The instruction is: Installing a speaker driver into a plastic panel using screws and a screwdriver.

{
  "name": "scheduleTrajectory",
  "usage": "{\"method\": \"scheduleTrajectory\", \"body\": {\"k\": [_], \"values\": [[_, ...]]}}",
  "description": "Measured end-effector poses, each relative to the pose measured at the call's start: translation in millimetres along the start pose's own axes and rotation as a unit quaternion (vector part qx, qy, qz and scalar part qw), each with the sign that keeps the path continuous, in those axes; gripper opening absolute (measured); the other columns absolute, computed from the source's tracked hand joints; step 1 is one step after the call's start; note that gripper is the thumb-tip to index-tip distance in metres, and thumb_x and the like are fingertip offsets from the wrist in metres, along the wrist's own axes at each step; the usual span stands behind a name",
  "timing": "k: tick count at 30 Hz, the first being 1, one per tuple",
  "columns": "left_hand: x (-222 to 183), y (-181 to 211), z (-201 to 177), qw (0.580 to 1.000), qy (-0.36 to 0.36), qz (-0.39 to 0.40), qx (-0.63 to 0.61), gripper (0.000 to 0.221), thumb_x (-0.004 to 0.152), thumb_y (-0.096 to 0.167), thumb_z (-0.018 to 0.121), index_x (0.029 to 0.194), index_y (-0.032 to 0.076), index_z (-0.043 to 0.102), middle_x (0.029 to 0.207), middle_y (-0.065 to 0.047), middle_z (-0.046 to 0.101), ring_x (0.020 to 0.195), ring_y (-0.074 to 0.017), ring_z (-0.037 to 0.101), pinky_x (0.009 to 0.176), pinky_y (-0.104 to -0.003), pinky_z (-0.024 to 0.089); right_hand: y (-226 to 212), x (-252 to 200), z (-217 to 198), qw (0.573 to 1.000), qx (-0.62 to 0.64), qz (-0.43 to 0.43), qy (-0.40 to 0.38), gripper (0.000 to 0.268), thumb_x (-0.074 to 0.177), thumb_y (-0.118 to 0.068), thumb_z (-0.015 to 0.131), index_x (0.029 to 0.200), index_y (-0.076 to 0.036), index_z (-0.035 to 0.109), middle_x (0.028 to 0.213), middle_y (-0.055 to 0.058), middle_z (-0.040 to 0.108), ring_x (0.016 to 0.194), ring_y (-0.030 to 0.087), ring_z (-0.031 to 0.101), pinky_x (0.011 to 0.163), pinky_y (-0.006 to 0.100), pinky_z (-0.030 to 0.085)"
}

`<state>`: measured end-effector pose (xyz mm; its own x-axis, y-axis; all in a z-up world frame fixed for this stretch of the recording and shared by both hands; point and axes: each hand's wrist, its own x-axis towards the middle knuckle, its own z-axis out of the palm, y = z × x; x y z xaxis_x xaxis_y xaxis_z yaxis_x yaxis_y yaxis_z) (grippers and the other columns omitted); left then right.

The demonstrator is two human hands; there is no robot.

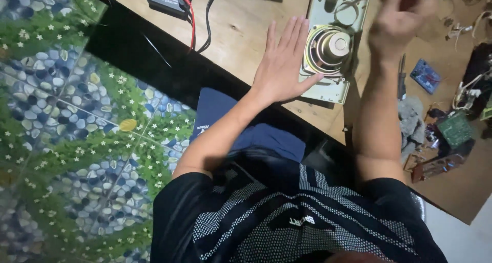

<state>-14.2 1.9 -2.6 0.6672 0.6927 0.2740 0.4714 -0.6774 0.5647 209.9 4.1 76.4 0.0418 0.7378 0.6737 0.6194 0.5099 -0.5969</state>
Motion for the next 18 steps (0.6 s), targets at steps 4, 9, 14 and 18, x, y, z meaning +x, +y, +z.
{"method": "scheduleTrajectory", "body": {"k": [4, 9, 14, 18], "values": [[-1.0, -0.2, -3.1, 1.000, -0.006, 0.025, -0.017, 0.107, 0.098, 0.064, 0.064, 0.155, -0.016, 0.022, 0.166, -0.030, 0.026, 0.157, -0.0359, 0.015, 0.125, -0.063, -0.001, -23.3, 4.7, -36.2, 0.995, -0.007, 0.089, -0.041, 0.020, 0.126, 0.005, 0.048, 0.146, 0.001, 0.051, 0.106, 0.021, 0.055, 0.086, 0.028, 0.048, 0.078, 0.043, 0.045], [-0.1, -0.1, -5.5, 0.998, -0.002, 0.040, -0.052, 0.110, 0.093, 0.063, 0.068, 0.153, -0.018, 0.023, 0.164, -0.032, 0.029, 0.157, -0.0367, 0.019, 0.125, -0.064, 0.000, -75.3, 12.8, -33.6, 0.948, -0.118, 0.110, -0.274, 0.047, 0.103, 0.023, 0.076, 0.145, 0.019, 0.056, 0.119, 0.028, 0.065, 0.066, 0.020, 0.045, 0.054, 0.031, 0.035], [0.9, 0.3, -5.7, 0.998, -0.041, 0.026, -0.031, 0.111, 0.092, 0.057, 0.069, 0.156, -0.017, 0.016, 0.167, -0.031, 0.021, 0.159, -0.0349, 0.012, 0.125, -0.064, -0.003, -90.8, -16.9, -11.9, 0.914, -0.243, 0.123, -0.302, 0.068, 0.081, -0.017, 0.097, 0.132, 0.014, 0.063, 0.128, 0.025, 0.064, 0.095, 0.035, 0.066, 0.082, 0.041, 0.055], [-1.3, -0.8, -5.2, 0.998, -0.052, 0.028, -0.027, 0.107, 0.098, 0.060, 0.065, 0.158, -0.014, 0.015, 0.169, -0.028, 0.019, 0.159, -0.0334, 0.010, 0.125, -0.064, -0.004, -87.0, -25.5, -13.6, 0.932, -0.212, 0.103, -0.276, 0.061, 0.086, -0.009, 0.097, 0.130, 0.016, 0.063, 0.126, 0.027, 0.062, 0.096, 0.034, 0.065, 0.081, 0.039, 0.056]]}}
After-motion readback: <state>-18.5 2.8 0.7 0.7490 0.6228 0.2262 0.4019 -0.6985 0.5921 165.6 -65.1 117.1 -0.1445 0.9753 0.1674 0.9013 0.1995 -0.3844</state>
